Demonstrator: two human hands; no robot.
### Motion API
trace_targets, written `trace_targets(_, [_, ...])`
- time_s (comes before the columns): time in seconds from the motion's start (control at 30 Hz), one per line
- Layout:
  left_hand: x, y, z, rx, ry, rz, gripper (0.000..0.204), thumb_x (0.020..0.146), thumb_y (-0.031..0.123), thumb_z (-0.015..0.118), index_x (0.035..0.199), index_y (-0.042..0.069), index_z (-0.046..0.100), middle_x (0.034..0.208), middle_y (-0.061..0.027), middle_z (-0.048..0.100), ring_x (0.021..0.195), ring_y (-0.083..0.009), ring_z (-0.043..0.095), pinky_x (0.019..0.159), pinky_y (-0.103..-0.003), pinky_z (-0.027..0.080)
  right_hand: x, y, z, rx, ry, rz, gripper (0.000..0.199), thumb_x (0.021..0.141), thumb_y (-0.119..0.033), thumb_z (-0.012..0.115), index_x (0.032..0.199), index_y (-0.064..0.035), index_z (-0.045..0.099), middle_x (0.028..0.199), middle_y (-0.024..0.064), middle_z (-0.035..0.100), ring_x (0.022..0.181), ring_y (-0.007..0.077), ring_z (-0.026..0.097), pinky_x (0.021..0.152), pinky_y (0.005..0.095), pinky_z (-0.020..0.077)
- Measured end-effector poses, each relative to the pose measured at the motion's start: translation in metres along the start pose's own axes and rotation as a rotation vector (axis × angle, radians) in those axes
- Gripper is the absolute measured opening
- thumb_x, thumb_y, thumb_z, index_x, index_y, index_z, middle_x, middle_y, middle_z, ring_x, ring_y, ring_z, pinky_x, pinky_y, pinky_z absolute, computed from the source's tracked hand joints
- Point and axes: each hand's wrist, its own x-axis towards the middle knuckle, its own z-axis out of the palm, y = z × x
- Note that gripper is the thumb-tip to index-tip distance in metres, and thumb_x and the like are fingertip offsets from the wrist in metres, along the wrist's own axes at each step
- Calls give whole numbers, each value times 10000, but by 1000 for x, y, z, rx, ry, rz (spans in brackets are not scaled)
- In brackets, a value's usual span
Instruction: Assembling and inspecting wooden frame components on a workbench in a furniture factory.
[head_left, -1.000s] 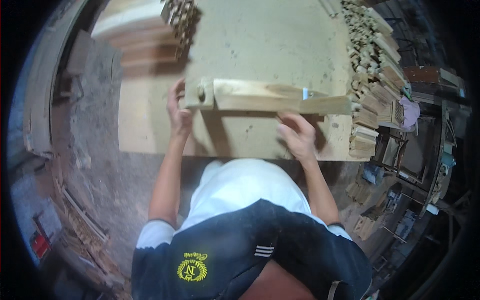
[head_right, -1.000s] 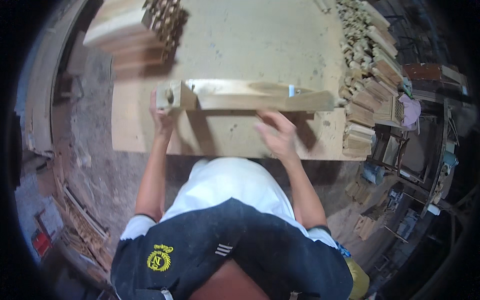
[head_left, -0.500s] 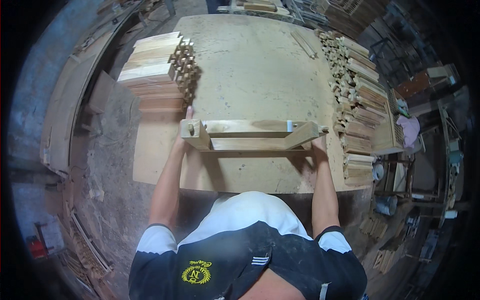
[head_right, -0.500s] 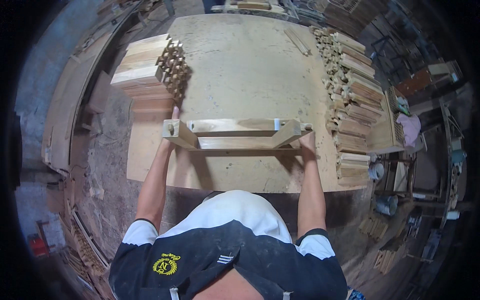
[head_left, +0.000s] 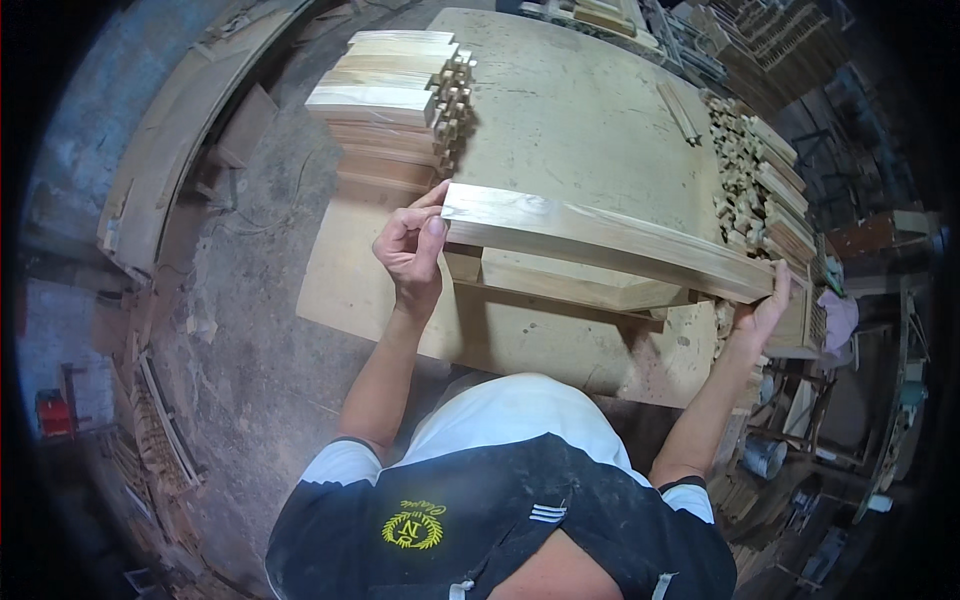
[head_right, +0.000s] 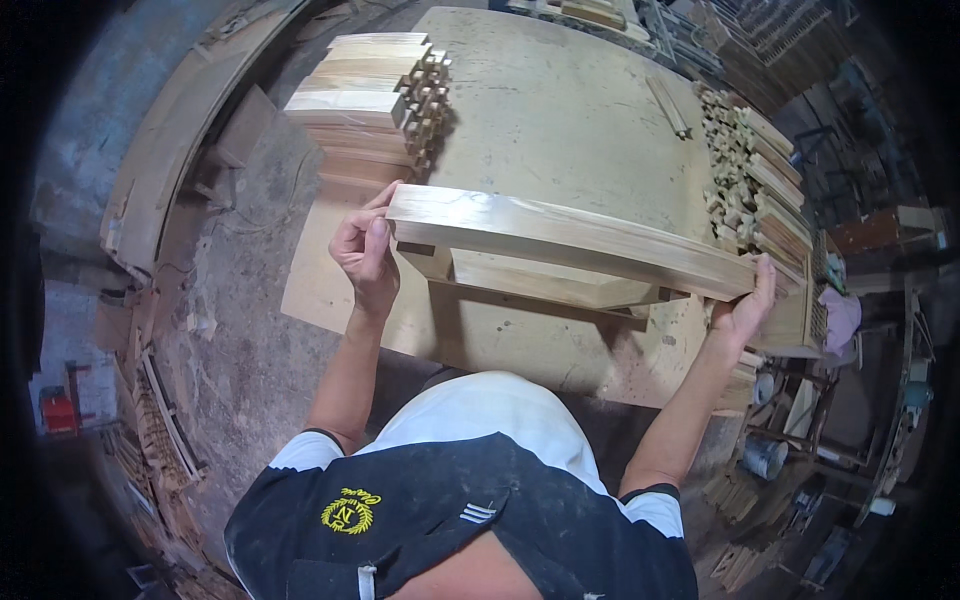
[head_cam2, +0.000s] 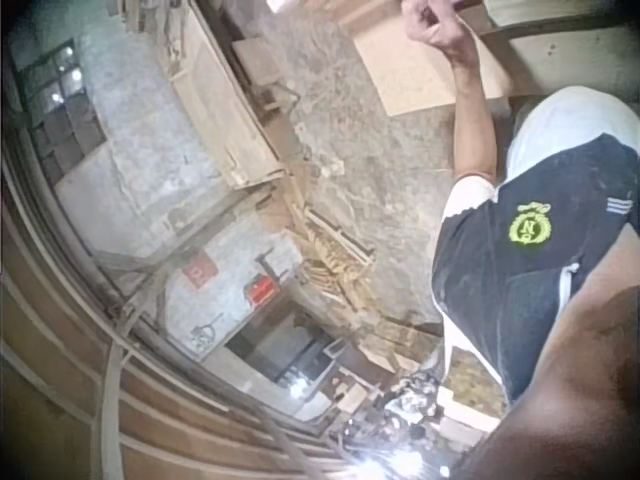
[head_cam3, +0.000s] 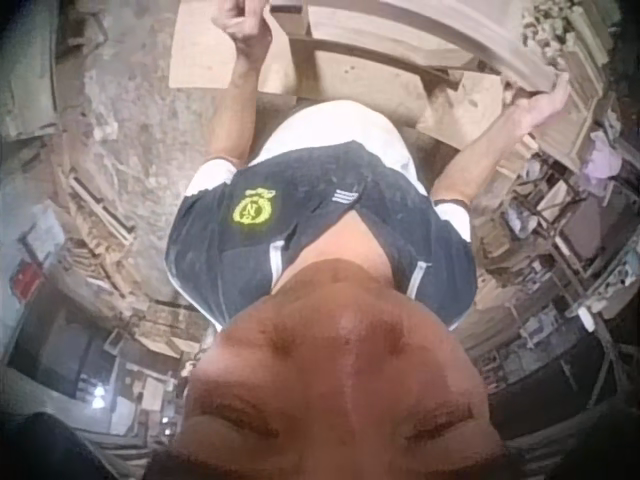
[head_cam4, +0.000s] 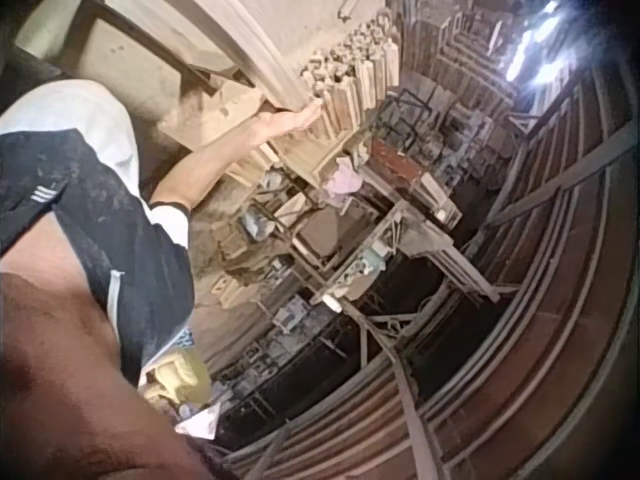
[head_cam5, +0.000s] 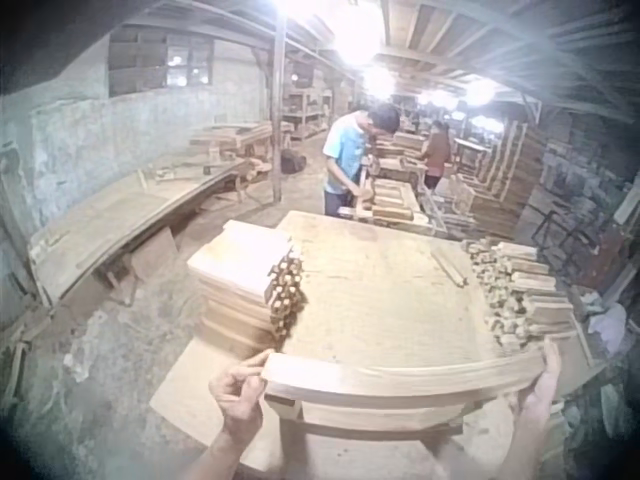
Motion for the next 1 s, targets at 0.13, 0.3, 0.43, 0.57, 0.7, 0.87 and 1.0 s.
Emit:
trace_targets(0.13, [11, 1, 25, 30, 100, -137, 362, 911, 147, 613, 1215, -50, 596, 1107, -111, 584, 1030, -186, 545, 951, -308, 421, -5, 19, -14, -68, 40, -71, 101, 892, -167, 680, 960, -96, 657, 958, 29, 650, 957, 178, 614, 889, 347, 490])
trace_targets(0.3, [12, -9, 22, 262, -26, 88, 425, 956, 316, 533, 1158, -48, 616, 1140, -176, 567, 1068, -267, 550, 955, -379, 438, -6, 16, -18, -276, -31, -129, 118, 855, -110, 683, 962, -65, 663, 925, -11, 621, 920, 113, 558, 854, 262, 422])
trace_targets(0.43, [6, -20, 24, 287, 29, 130, 466, 984, 353, 471, 1151, -55, 620, 1127, -192, 578, 1049, -289, 565, 931, -405, 460, -18, 8, -23, -409, -71, -148, 101, 854, -98, 678, 942, -49, 670, 880, -20, 617, 887, 92, 543, 830, 242, 404])
trace_targets(0.57, [6, -18, 21, 411, -27, 207, 463, 1015, 324, 385, 1126, -70, 602, 1139, -160, 591, 1056, -267, 577, 946, -408, 472, -32, -1, -29, -520, -147, -210, 92, 877, -108, 644, 931, -38, 670, 878, -15, 625, 861, 91, 550, 825, 239, 406])
trace_targets(0.7, [3, -35, 3, 527, -80, 359, 472, 980, 322, 398, 1150, -74, 590, 1186, -170, 579, 1109, -290, 572, 968, -417, 461, -41, 8, -35, -352, -136, -272, 104, 902, -122, 611, 921, -31, 656, 882, 8, 640, 858, 100, 570, 825, 252, 426])
trace_targets(0.87, [8, -22, 18, 446, 9, 113, 491, 965, 285, 347, 1161, -89, 599, 1231, -181, 560, 1156, -295, 541, 999, -412, 429, -24, 18, -35, -277, -233, -237, 102, 915, -119, 598, 911, -38, 660, 857, -12, 625, 842, 71, 553, 810, 224, 415])
trace_targets(1.0, [20, 24, 42, 631, -34, 198, 478, 924, 237, 468, 1255, -93, 569, 1229, -203, 558, 1183, -302, 529, 1013, -447, 417, -24, 14, -31, -354, -195, -182, 97, 905, -144, 635, 902, -53, 668, 818, -64, 578, 789, 24, 482, 735, 195, 369])
